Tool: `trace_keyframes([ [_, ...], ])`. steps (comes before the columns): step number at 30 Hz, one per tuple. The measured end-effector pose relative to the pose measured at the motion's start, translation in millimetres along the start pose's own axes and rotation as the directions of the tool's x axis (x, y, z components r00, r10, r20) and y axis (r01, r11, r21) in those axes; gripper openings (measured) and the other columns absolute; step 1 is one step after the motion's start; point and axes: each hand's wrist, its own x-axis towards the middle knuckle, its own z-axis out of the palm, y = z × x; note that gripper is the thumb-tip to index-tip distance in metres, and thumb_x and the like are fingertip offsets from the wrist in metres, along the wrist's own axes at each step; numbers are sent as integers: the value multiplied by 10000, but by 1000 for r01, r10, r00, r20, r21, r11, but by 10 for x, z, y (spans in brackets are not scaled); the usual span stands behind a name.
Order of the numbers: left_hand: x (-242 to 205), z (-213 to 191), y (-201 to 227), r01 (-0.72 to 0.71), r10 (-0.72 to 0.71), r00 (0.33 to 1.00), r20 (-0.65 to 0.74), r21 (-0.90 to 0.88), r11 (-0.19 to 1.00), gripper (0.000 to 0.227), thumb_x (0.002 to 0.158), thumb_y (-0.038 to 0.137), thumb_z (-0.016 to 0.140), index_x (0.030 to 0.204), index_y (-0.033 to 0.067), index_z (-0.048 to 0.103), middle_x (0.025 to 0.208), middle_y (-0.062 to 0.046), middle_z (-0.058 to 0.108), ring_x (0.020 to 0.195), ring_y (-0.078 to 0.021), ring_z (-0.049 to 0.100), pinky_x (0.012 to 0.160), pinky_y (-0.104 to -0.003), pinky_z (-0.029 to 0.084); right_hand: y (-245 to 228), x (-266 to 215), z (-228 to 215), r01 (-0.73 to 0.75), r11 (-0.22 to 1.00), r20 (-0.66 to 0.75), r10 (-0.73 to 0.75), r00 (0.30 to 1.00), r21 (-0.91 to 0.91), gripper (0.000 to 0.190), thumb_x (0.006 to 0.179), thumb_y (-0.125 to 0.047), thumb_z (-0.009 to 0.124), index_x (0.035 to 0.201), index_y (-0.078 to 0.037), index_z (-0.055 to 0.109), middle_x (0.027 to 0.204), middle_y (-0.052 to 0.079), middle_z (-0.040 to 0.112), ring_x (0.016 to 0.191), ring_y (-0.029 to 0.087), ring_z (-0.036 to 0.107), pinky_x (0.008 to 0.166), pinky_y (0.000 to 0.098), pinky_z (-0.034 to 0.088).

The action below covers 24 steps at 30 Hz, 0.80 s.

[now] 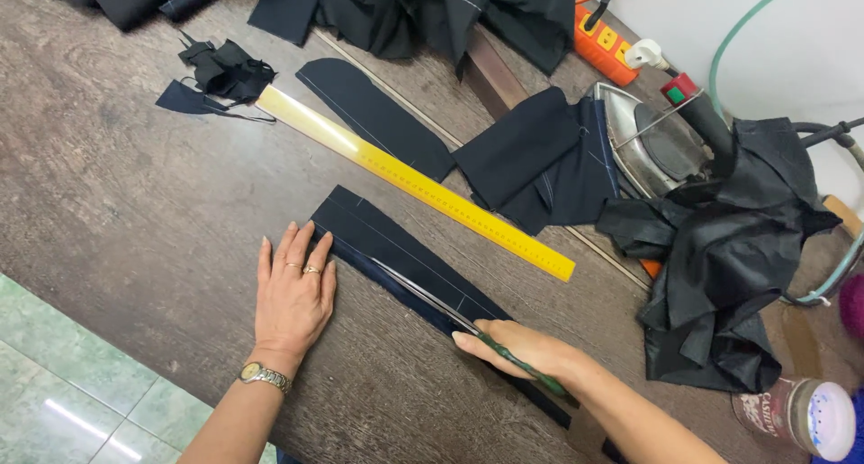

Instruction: The person cuts a long strip of black fabric using scissors on a wooden table. They then measure and mark a larger piece of black fabric with a yellow ruler and white chalk.

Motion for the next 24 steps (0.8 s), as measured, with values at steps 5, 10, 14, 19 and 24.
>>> trace_keyframes([
  [5,3,-9,4,10,-11,1000,-27,-25,1000,374,952,240,515,1301,121,577,1326,-115,544,1308,-302,468,1136,-541,291,-116,43,-64,31,999,71,-29,997,-35,560,943,-619,238,809,-102,406,776,29,479,721,184,461,741,327,396],
  [10,-16,108,13,76,-75,996,-48,22,997,367,947,291,506,1272,130,562,1326,-57,539,1328,-227,459,1151,-488,282,-3,352,14,91,994,37,-93,995,62,752,991,-585,265,1145,84,570,779,210,616,681,290,624,563,388,477],
  [14,-10,95,27,80,-79,996,-48,23,997,371,947,298,506,1268,122,561,1324,-56,540,1331,-228,455,1154,-491,277,-28,370,9,63,994,21,-65,998,84,632,1003,-554,286,984,-6,600,641,120,558,551,201,542,482,310,418],
  [19,2,61,38,65,-63,996,-59,25,998,358,953,286,498,1258,111,563,1311,-62,540,1323,-234,459,1154,-492,272,-97,331,2,44,995,3,-44,999,87,604,1023,-518,309,955,3,608,569,80,522,453,151,445,421,278,355],
  [24,-1,87,29,71,-70,994,-78,12,997,352,948,271,506,1253,108,569,1323,-76,530,1323,-249,458,1151,-494,281,-18,359,-14,66,994,-1,-66,998,86,610,1010,-546,323,861,-21,596,521,64,492,423,138,436,395,273,327],
])
